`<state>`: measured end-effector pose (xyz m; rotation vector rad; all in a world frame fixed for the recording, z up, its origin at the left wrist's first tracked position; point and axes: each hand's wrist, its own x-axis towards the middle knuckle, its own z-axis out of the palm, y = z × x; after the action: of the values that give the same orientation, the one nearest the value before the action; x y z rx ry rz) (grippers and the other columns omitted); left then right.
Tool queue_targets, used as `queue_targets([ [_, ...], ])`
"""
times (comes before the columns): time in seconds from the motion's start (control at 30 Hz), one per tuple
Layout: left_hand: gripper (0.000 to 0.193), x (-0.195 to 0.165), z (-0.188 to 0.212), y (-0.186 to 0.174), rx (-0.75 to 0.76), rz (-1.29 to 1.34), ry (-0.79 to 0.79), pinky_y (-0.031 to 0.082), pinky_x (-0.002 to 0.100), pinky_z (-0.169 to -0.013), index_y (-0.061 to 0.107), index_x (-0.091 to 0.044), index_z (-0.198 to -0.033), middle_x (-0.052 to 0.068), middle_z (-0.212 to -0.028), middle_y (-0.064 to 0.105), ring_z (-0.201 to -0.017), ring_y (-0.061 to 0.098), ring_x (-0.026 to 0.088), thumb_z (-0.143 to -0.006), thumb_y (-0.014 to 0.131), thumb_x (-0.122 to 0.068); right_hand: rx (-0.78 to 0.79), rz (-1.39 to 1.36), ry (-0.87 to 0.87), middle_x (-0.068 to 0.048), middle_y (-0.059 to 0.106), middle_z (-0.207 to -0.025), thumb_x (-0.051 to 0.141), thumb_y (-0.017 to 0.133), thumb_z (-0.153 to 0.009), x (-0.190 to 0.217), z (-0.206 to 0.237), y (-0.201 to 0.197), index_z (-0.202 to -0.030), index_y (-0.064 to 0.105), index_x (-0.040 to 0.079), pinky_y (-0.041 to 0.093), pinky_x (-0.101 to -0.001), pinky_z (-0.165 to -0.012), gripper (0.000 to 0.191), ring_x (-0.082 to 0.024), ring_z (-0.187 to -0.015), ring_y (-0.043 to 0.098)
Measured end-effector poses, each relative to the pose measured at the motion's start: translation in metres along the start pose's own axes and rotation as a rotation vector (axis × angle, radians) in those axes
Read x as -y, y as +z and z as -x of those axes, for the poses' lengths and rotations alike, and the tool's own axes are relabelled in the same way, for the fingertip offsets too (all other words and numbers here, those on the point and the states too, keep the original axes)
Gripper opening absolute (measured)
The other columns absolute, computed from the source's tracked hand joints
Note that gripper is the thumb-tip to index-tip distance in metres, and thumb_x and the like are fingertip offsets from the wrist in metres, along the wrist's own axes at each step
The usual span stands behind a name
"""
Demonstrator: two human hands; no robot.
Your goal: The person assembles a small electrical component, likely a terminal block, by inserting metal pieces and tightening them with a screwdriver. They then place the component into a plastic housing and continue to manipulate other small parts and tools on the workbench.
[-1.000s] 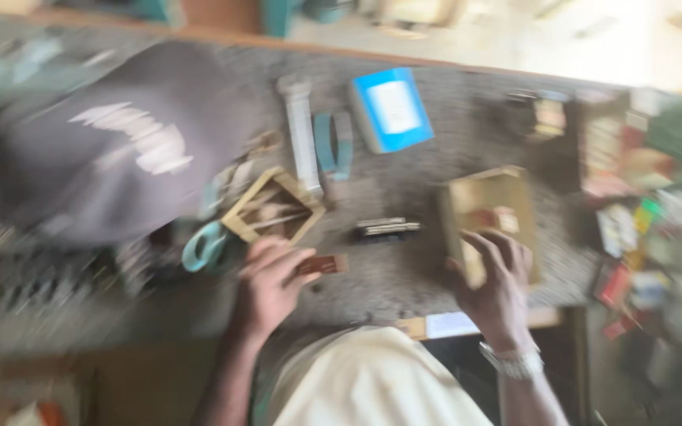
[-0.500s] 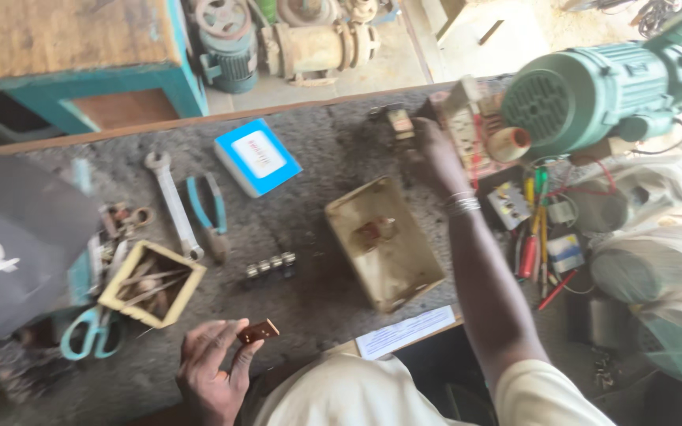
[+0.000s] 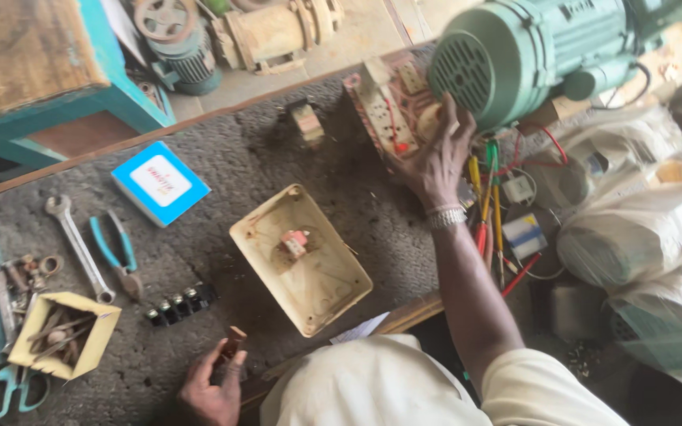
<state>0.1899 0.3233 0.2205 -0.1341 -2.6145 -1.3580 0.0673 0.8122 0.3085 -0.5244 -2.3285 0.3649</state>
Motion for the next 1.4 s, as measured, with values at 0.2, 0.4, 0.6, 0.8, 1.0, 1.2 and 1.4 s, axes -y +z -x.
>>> queue_targets([
  [0.2, 0.034, -0.018, -0.011, -0.005, 0.081, -0.062, -0.091, 0.056, 0.033, -0.073, 0.076, -0.002, -0.111, 0.012, -0.09, 0.074, -0.076, 0.071, 0.021, -0.082, 0.084, -0.017, 0.071, -0.093, 0.005, -0.022, 0.036, -0.142, 0.04, 0.102, -0.068, -0.015, -0.005, -0.012, -0.158, 0.026, 0.016, 0.044, -0.0538, -0.11, 0.12, -0.041, -0.132, 0.044],
  [0.4, 0.035, -0.042, -0.021, 0.001, 0.104, -0.112, -0.05, 0.055, 0.034, -0.069, 0.076, -0.004, -0.112, 0.012, -0.099, 0.072, -0.076, 0.069, 0.022, -0.08, 0.085, -0.017, 0.044, -0.15, -0.133, -0.015, 0.055, -0.128, 0.015, 0.087, -0.088, 0.026, 0.042, -0.068, -0.137, 0.05, 0.01, 0.046, -0.0526, -0.105, 0.062, -0.032, -0.123, 0.052],
  [0.6, 0.036, -0.045, -0.031, 0.002, 0.105, -0.005, -0.041, 0.056, 0.031, -0.074, 0.074, -0.002, -0.114, 0.01, -0.104, 0.073, -0.083, 0.069, 0.018, -0.083, 0.084, -0.018, 0.855, -0.712, 0.27, -0.004, 0.065, -0.067, 0.02, 0.057, -0.104, 0.087, 0.096, -0.079, -0.104, 0.07, 0.004, 0.051, -0.0281, -0.055, 0.021, -0.01, -0.058, 0.061],
  [0.8, 0.037, -0.04, -0.03, 0.008, 0.157, 0.239, -0.127, 0.056, 0.025, -0.075, 0.073, 0.0, -0.117, 0.007, -0.105, 0.071, -0.086, 0.067, 0.011, -0.085, 0.083, -0.014, 0.965, -0.693, 0.227, -0.006, 0.071, -0.074, 0.021, 0.062, -0.099, 0.085, 0.107, -0.069, -0.103, 0.071, 0.007, 0.061, -0.03, -0.063, 0.017, -0.015, -0.065, 0.072],
  [1.0, 0.037, -0.046, -0.025, 0.014, 0.196, 0.413, -0.139, 0.058, 0.024, -0.081, 0.069, 0.005, -0.121, 0.008, -0.111, 0.069, -0.093, 0.068, 0.011, -0.088, 0.08, -0.009, 0.558, -0.258, -0.15, -0.012, 0.067, -0.096, 0.021, 0.079, -0.08, 0.088, 0.123, -0.046, -0.107, 0.074, 0.008, 0.057, -0.0423, -0.07, 0.03, -0.031, -0.08, 0.069],
  [1.2, 0.037, -0.061, -0.025, 0.013, 0.217, 0.412, -0.133, 0.057, 0.025, -0.084, 0.068, 0.005, -0.121, 0.009, -0.114, 0.068, -0.097, 0.067, 0.012, -0.089, 0.079, -0.008, 0.518, -0.275, -0.053, -0.008, 0.066, -0.094, 0.015, 0.073, -0.091, 0.085, 0.13, -0.035, -0.101, 0.074, 0.011, 0.058, -0.0418, -0.073, 0.01, -0.029, -0.084, 0.069],
  [1.4, 0.037, -0.076, -0.033, 0.013, 0.222, 0.413, -0.097, 0.056, 0.025, -0.083, 0.068, 0.005, -0.12, 0.008, -0.113, 0.067, -0.096, 0.066, 0.011, -0.088, 0.079, -0.009, 0.497, -0.344, -0.08, -0.009, 0.067, -0.097, 0.017, 0.071, -0.093, 0.088, 0.121, -0.022, -0.104, 0.073, 0.011, 0.058, -0.0423, -0.07, 0.013, -0.03, -0.082, 0.068],
])
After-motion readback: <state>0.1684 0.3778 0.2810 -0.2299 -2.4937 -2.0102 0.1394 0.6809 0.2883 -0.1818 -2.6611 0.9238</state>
